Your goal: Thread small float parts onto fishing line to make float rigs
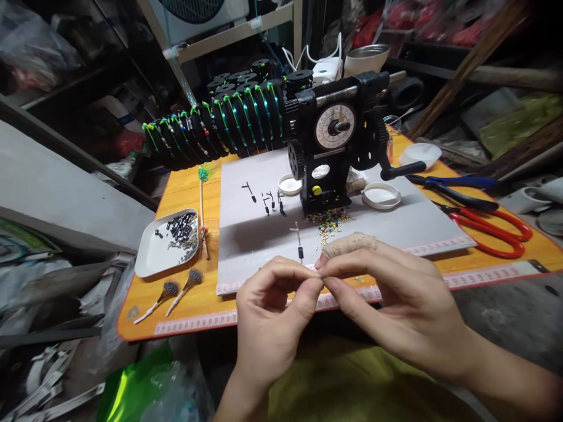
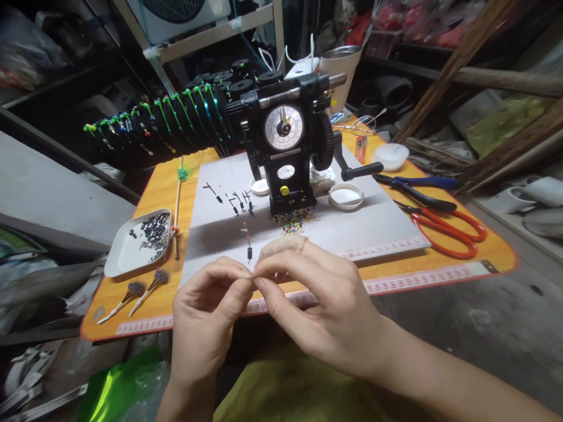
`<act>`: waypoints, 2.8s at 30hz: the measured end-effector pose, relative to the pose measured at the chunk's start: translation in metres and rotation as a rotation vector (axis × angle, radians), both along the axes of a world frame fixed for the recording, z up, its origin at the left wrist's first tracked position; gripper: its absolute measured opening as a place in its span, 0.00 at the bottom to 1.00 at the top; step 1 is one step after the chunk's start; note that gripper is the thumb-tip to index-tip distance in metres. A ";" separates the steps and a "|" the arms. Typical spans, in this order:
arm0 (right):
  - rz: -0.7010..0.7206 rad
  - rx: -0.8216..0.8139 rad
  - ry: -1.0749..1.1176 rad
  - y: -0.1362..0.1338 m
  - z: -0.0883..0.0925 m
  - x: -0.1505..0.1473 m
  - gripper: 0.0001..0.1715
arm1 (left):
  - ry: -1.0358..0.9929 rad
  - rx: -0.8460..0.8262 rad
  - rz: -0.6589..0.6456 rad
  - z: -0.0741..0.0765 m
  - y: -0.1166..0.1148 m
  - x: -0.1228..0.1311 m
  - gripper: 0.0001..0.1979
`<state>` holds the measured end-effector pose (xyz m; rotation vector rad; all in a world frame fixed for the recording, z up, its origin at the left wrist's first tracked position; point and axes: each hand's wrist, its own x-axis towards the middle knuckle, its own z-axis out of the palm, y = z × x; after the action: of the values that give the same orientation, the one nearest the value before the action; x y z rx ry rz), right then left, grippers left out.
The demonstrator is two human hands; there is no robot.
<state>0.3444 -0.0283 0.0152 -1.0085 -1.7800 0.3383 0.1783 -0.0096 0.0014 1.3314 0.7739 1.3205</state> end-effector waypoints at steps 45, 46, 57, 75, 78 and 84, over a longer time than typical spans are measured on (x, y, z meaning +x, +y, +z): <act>-0.086 0.017 0.048 -0.003 -0.011 -0.004 0.09 | -0.007 -0.078 0.025 0.001 -0.007 -0.002 0.03; -0.077 -0.017 0.075 -0.003 -0.012 -0.004 0.09 | 0.002 -0.059 0.035 0.001 -0.008 -0.003 0.04; -0.026 -0.126 0.079 -0.007 -0.017 -0.003 0.09 | 0.303 0.115 0.107 -0.009 -0.013 -0.013 0.12; 0.074 -0.240 0.191 -0.008 -0.011 -0.010 0.08 | -0.045 0.050 0.177 -0.026 -0.016 0.002 0.06; 0.101 -0.276 0.198 -0.009 -0.011 -0.010 0.08 | -0.109 -0.003 0.138 -0.027 -0.017 0.003 0.05; 0.183 -0.319 0.193 -0.005 -0.010 -0.010 0.07 | -0.142 -0.064 0.120 -0.027 -0.017 0.004 0.04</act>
<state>0.3348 -0.0334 0.0054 -0.9950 -1.6768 0.8276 0.1826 -0.0268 -0.0260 1.1416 0.8007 1.4563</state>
